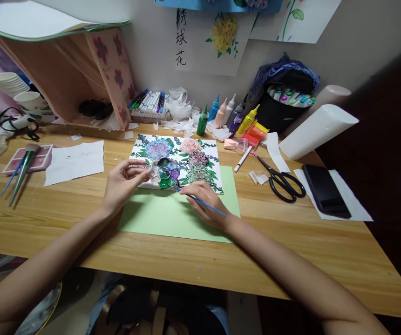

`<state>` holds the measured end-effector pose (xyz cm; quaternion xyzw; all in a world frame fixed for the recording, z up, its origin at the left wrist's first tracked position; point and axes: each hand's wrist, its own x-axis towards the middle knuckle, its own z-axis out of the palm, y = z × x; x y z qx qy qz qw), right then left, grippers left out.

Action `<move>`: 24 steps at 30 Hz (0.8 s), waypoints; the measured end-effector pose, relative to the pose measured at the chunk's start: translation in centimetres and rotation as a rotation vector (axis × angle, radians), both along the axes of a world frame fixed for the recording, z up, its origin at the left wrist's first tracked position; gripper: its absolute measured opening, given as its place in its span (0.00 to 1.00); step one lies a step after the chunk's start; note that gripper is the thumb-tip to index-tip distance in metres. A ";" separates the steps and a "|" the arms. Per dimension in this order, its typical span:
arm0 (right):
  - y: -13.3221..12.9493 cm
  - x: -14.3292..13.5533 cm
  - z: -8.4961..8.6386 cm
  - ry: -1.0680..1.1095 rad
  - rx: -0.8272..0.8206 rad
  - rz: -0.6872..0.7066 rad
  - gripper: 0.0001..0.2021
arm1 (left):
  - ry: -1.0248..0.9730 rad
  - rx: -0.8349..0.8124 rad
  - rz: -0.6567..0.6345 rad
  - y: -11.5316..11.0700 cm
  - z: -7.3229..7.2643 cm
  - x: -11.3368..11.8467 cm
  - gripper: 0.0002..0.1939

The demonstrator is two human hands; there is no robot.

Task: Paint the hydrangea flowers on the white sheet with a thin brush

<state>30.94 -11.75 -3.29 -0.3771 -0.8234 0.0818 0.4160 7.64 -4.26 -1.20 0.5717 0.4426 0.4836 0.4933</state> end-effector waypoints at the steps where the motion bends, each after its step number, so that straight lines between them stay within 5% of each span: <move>1: 0.1 0.0 0.0 -0.001 -0.001 -0.001 0.14 | -0.003 0.005 -0.005 0.0 -0.1 0.1 0.18; 7: -0.3 0.4 0.1 0.070 0.021 -0.044 0.13 | -0.004 0.007 -0.012 0.0 -0.2 0.5 0.17; 13: -1.3 1.4 -0.3 0.252 0.042 -0.293 0.10 | -0.004 0.014 -0.020 1.6 1.0 1.7 0.20; 24: -0.8 0.6 -0.4 0.035 0.018 -0.246 0.10 | -0.035 0.120 -0.124 6.4 3.9 6.3 0.19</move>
